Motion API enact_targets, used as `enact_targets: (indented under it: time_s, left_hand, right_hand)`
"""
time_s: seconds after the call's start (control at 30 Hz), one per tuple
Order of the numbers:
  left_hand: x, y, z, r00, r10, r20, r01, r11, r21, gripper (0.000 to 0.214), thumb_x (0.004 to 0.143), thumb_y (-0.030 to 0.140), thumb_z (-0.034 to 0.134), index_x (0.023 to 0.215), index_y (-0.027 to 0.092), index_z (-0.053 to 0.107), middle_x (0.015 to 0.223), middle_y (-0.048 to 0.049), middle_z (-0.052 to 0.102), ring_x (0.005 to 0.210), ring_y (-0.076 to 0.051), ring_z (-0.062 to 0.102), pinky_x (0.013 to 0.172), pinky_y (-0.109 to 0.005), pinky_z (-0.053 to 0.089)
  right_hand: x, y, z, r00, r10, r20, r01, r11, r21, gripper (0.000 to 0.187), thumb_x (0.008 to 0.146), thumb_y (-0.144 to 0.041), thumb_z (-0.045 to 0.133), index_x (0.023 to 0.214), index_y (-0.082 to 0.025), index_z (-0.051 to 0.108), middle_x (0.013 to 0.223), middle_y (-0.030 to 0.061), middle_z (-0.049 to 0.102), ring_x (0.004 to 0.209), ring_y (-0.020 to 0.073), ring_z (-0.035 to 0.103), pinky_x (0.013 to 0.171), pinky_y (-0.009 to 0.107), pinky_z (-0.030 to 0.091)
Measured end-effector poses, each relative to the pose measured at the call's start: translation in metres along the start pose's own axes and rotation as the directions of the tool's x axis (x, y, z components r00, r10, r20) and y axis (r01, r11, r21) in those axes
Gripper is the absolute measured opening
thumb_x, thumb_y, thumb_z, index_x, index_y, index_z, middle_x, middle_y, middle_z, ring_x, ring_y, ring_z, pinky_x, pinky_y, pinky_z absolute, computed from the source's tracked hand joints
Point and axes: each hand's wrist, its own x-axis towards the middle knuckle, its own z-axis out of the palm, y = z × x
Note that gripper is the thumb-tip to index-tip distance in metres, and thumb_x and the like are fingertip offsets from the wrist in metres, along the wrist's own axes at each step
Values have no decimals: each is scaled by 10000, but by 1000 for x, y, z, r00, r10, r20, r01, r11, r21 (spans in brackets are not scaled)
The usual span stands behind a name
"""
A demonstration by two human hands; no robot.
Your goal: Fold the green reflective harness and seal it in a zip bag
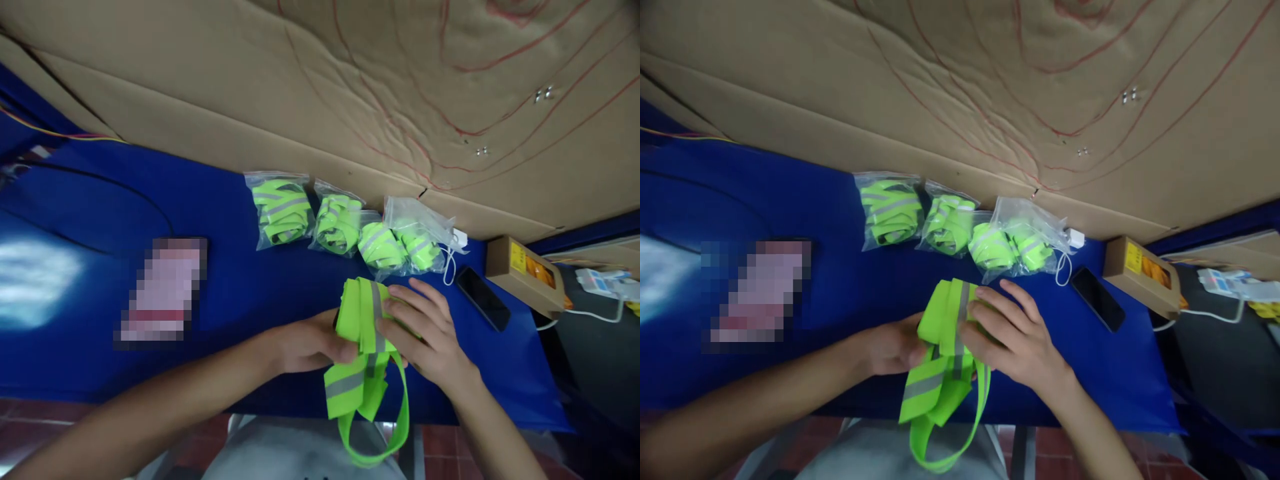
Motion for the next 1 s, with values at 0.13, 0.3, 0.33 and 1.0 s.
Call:
enact_targets:
  time_s: [0.13, 0.3, 0.33, 1.0]
  left_hand:
    - [5, 1, -8, 961, 91, -262, -99, 995, -17, 420, 648, 269, 907, 1039, 178, 782, 918, -60, 788, 797, -208, 729, 758, -303, 564]
    - [14, 0, -13, 943, 70, -324, -83, 996, -28, 347, 593, 130, 780, 938, 154, 787, 798, -55, 770, 748, -216, 715, 737, -323, 574]
    - [15, 0, -13, 944, 85, -318, -94, 995, -14, 342, 567, 118, 788, 908, 146, 787, 781, -53, 765, 747, -215, 712, 732, -314, 569]
    - [12, -1, -33, 599, 741, 302, -528, 82, 845, 661, 861, 158, 732, 1488, 247, 540, 1524, -155, 559, 1413, -315, 551, 1170, -435, 465]
  right_hand:
    - [2, -3, -4, 974, 134, 181, -168, 968, 187, 623, 921, -31, 552, 1483, -299, 537, 1475, 67, 602, 1538, 273, 398, 1283, 559, 338]
    - [-5, 9, -8, 890, 387, 243, -448, 633, 631, 453, 967, -304, 640, 1420, -309, 613, 1538, 84, 535, 1479, 318, 467, 1197, 502, 443]
    - [-7, 11, -6, 853, 491, 176, -456, 538, 709, 453, 975, -411, 647, 1417, -314, 617, 1500, 82, 571, 1450, 309, 497, 1187, 479, 448]
    - [4, -11, 43, 489, 628, 605, -623, -234, 747, 285, 896, -446, 762, 883, -164, 728, 636, 2, 664, 582, 132, 596, 618, 257, 482]
